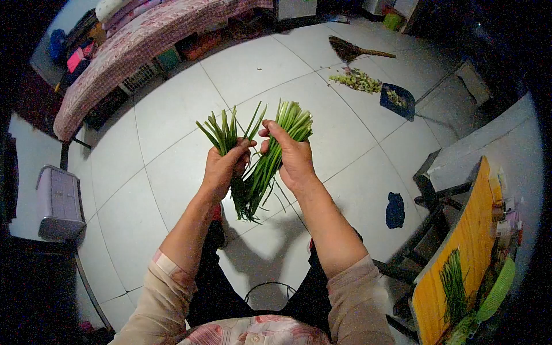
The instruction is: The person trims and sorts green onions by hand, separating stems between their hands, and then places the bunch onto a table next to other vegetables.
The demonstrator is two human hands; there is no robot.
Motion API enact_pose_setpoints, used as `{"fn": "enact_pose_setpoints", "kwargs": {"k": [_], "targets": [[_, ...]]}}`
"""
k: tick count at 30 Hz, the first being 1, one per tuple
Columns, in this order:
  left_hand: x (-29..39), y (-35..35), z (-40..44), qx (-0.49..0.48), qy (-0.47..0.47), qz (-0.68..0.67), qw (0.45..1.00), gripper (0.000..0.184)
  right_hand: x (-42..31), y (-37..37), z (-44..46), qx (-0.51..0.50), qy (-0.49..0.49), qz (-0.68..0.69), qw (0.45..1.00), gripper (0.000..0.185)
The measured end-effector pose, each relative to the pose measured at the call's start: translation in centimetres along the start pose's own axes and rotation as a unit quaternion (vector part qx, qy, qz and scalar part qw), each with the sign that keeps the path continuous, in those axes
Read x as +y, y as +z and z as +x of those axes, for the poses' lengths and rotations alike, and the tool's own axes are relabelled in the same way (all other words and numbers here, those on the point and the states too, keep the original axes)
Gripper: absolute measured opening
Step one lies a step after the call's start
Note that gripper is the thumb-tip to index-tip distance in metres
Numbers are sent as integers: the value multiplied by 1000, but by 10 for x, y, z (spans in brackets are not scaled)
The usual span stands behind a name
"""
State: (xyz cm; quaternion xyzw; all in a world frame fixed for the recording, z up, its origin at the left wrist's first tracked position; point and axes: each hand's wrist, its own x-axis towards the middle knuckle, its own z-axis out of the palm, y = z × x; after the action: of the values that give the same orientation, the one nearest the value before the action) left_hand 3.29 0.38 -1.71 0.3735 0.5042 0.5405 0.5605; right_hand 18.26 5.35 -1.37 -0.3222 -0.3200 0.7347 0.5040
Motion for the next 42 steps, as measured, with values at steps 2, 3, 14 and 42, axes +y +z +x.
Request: {"fn": "enact_pose_setpoints", "kwargs": {"k": [2,3,14,42], "targets": [[1,2,-2,11,-3,21,1000,19,2,2,-1,1,2,5,1000,21],[0,2,-2,11,-3,21,1000,19,4,2,0,-5,3,10,1000,21],[-7,5,0,-20,118,55,991,15,8,4,-4,-46,9,-51,998,21],[22,-54,-3,137,36,-9,990,20,-78,-72,-2,-45,-153,215,963,14]]}}
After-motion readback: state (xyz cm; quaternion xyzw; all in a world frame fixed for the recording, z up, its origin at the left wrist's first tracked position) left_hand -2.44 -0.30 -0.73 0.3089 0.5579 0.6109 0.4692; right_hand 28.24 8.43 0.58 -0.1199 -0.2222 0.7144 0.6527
